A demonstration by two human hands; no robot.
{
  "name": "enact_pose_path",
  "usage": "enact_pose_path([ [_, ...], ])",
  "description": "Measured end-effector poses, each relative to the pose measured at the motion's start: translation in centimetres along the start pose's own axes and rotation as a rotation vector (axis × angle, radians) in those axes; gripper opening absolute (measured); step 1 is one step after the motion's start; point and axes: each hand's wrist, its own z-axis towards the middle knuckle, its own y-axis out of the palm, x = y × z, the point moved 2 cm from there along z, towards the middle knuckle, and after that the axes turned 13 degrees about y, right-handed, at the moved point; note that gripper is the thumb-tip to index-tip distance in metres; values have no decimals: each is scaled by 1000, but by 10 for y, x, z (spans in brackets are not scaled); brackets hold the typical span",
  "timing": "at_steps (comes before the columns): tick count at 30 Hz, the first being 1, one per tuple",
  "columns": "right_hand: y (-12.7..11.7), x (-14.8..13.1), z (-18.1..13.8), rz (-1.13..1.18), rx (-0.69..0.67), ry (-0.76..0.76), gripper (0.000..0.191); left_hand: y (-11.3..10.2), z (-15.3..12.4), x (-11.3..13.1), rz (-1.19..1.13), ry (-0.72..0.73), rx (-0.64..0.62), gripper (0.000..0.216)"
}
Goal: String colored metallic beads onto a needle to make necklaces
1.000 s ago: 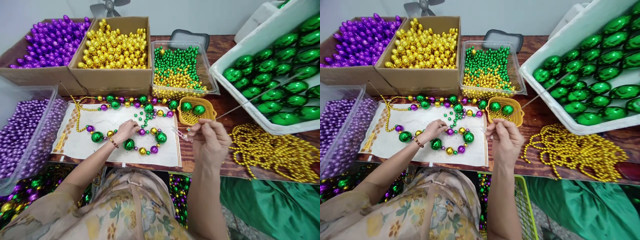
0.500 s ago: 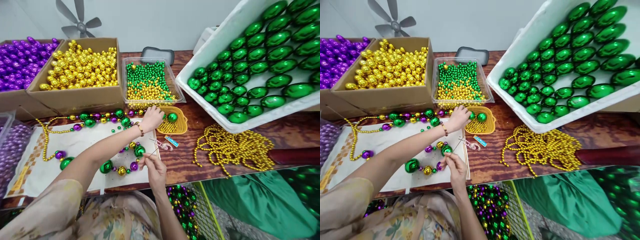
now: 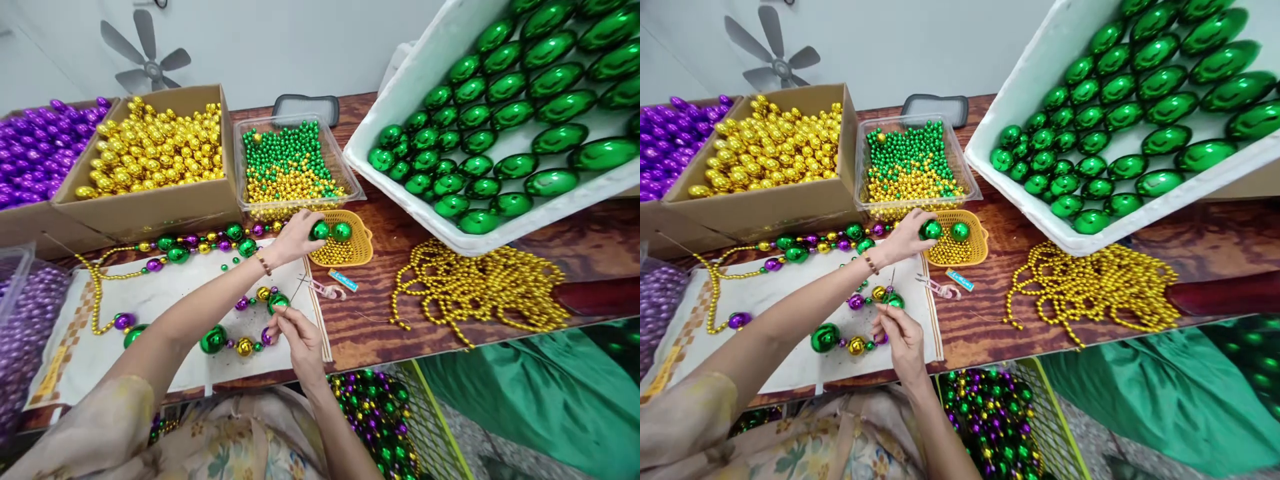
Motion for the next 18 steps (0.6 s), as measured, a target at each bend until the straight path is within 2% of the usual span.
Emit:
enact_pose_path([
  [5, 10, -6, 8, -71, -3, 16, 21, -46, -84, 12, -591, -212, 317, 48],
  [9, 22, -9, 14, -124, 3, 32, 20, -66, -137, 21, -821, -381, 436, 44],
  [13, 33, -7, 15, -208, 16, 7, 22, -81, -164, 23, -1068, -446, 560, 46],
  [18, 38, -3, 13, -319, 10, -18, 22, -99, -174, 14, -1281, -502, 713, 41],
])
